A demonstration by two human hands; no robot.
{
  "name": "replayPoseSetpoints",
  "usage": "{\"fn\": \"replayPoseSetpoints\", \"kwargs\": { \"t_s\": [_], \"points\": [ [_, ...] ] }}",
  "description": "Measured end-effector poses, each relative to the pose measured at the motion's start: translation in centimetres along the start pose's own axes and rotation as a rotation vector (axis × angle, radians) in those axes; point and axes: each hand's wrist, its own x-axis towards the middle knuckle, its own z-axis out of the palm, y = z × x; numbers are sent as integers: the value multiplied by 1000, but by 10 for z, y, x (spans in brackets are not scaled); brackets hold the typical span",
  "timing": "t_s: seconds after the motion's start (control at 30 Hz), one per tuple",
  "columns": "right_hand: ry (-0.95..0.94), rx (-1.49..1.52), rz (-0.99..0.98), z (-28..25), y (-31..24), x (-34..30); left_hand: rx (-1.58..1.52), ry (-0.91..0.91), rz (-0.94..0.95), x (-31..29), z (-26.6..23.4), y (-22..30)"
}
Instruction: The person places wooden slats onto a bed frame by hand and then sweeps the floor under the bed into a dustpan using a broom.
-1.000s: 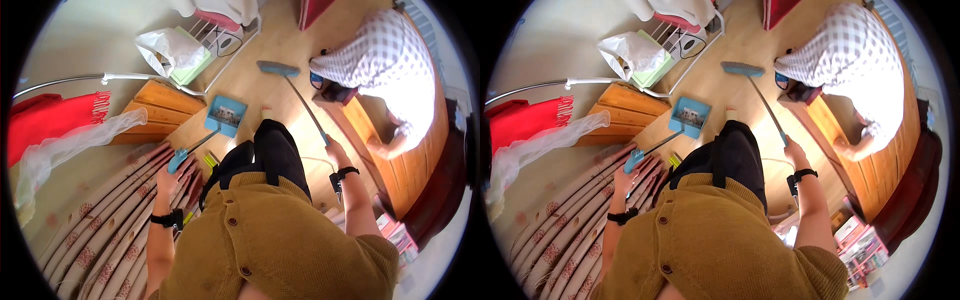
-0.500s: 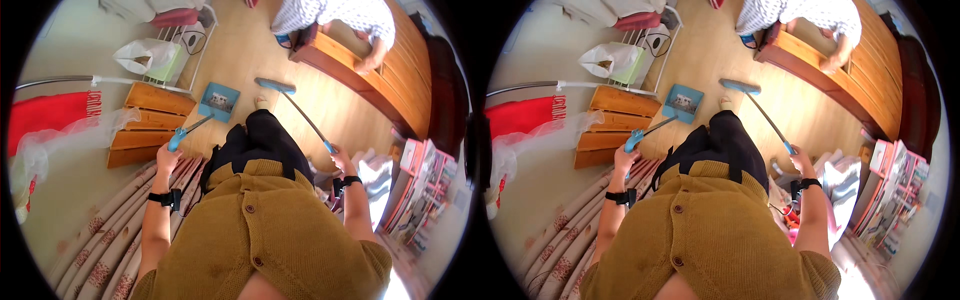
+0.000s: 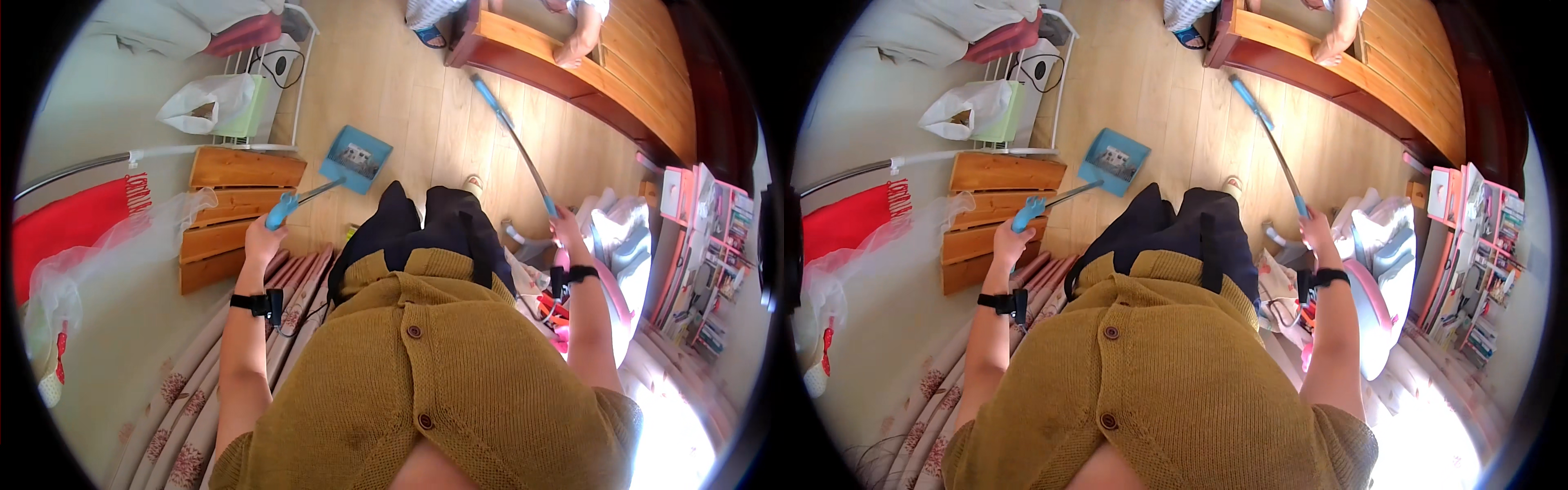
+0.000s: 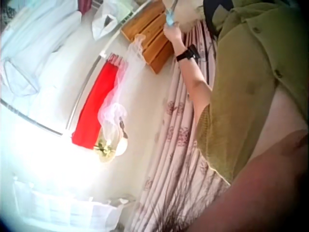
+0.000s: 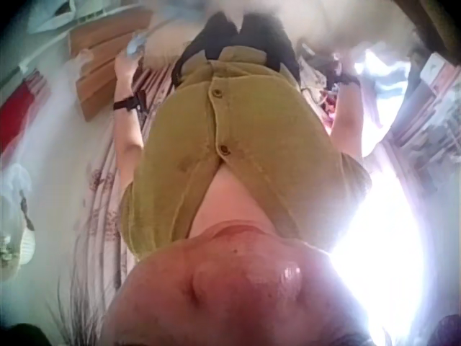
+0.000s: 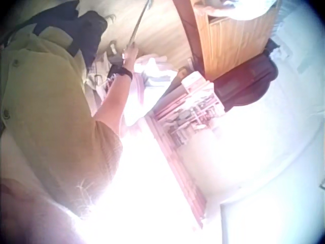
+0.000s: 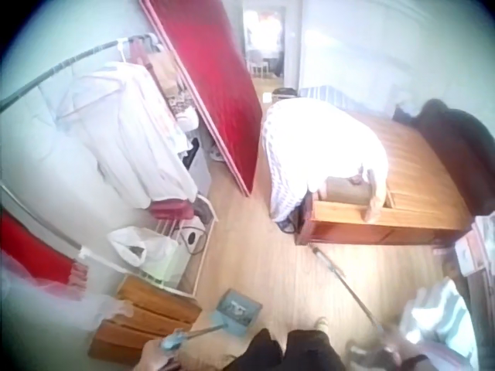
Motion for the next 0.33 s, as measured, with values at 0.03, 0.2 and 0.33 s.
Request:
{"fn": "replayPoseSetpoints", "kwargs": {
  "t_s": [0.03,0.2,0.33],
  "points": [
    [2,-49,-8,8,-10,6,30,7,23,4,0,2],
    [-98,-138,8,72,-26,24,140,-101,62,18,-2,35],
    [-284,-241,36,109,-5,3,227,-130,23,15,-3,67]
  ]
}}
